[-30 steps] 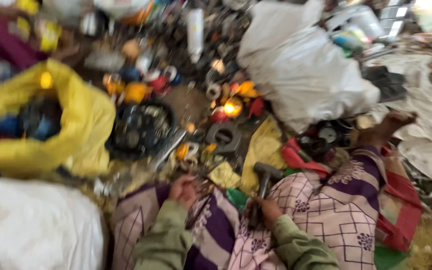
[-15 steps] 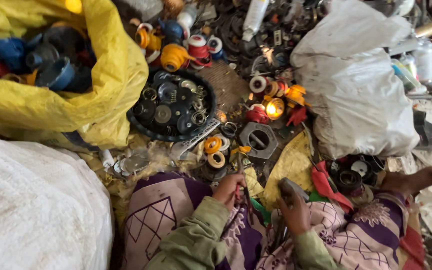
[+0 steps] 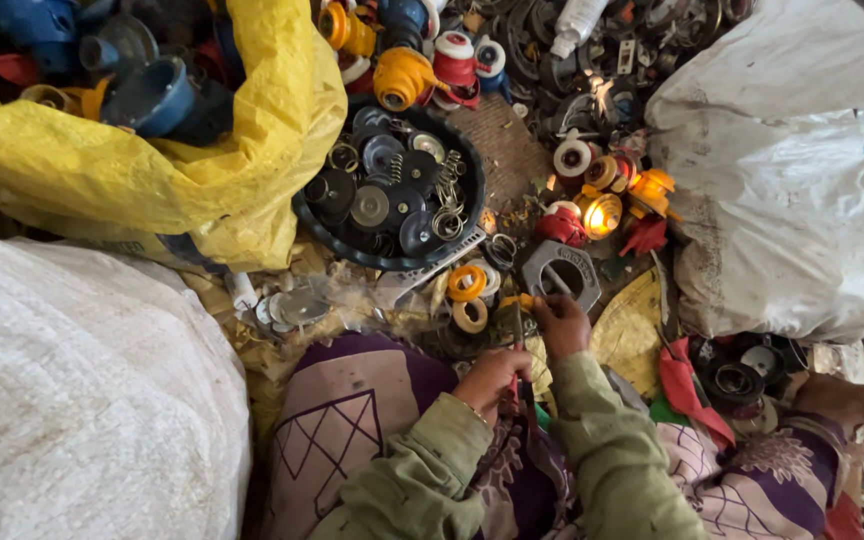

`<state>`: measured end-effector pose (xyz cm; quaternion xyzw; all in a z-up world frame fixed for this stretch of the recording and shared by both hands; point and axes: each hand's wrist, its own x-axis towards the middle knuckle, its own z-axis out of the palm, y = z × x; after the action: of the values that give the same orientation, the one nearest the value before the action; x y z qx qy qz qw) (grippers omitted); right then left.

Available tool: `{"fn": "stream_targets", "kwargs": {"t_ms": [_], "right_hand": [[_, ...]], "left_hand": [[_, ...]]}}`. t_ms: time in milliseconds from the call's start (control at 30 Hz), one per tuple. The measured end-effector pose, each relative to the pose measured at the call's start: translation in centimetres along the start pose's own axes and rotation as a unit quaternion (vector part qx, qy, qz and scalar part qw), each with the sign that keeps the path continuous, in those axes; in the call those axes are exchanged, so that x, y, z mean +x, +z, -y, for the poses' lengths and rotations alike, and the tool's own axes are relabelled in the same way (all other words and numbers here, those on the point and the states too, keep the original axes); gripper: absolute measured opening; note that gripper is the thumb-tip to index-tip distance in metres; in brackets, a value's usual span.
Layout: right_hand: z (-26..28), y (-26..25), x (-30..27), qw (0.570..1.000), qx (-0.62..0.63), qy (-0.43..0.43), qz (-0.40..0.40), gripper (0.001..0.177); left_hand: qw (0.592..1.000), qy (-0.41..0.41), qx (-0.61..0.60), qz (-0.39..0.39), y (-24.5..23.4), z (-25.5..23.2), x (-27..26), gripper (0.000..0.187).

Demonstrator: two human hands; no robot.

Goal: The person sits on the floor and uses a hammer and pliers to disassemble and reassemble small yellow mechanical parts. They repeatedly strike the parts with a hammer, separate components, and manipulate them with pliers.

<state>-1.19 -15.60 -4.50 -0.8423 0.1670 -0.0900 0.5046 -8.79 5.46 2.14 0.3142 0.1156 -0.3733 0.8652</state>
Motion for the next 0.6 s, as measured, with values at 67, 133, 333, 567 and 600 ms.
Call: {"fn": "stream_targets", "kwargs": {"t_ms": [67, 133, 333, 567, 600], "right_hand": [[-0.2, -1.0, -2.0, 0.989, 0.146, 0.027, 0.021, 0.023], [0.3, -2.4, -4.2, 0.962, 0.257, 0.084, -0.02, 0.018], [2.9, -5.7, -7.8, 0.902, 0.427, 0.053, 0.014, 0.009], [2.9, -7.3, -9.0, 0.883, 0.468, 0.044, 0.011, 0.008], [2.8, -7.4, -9.0, 0.877, 0.478, 0.046, 0.004, 0.008]], "left_hand": [[1.0, -0.025, 0.009, -0.004, 0.5, -0.3, -0.4, 0.015], [0.999, -0.047, 0.018, 0.001, 0.8, -0.5, -0.7, 0.016], [0.981, -0.116, -0.05, 0.147, 1.3, -0.6, -1.8, 0.012], [0.982, -0.141, -0.07, 0.102, 3.9, -3.4, -6.0, 0.024], [0.982, -0.144, -0.07, 0.097, 4.3, -3.9, -6.7, 0.028]]}}
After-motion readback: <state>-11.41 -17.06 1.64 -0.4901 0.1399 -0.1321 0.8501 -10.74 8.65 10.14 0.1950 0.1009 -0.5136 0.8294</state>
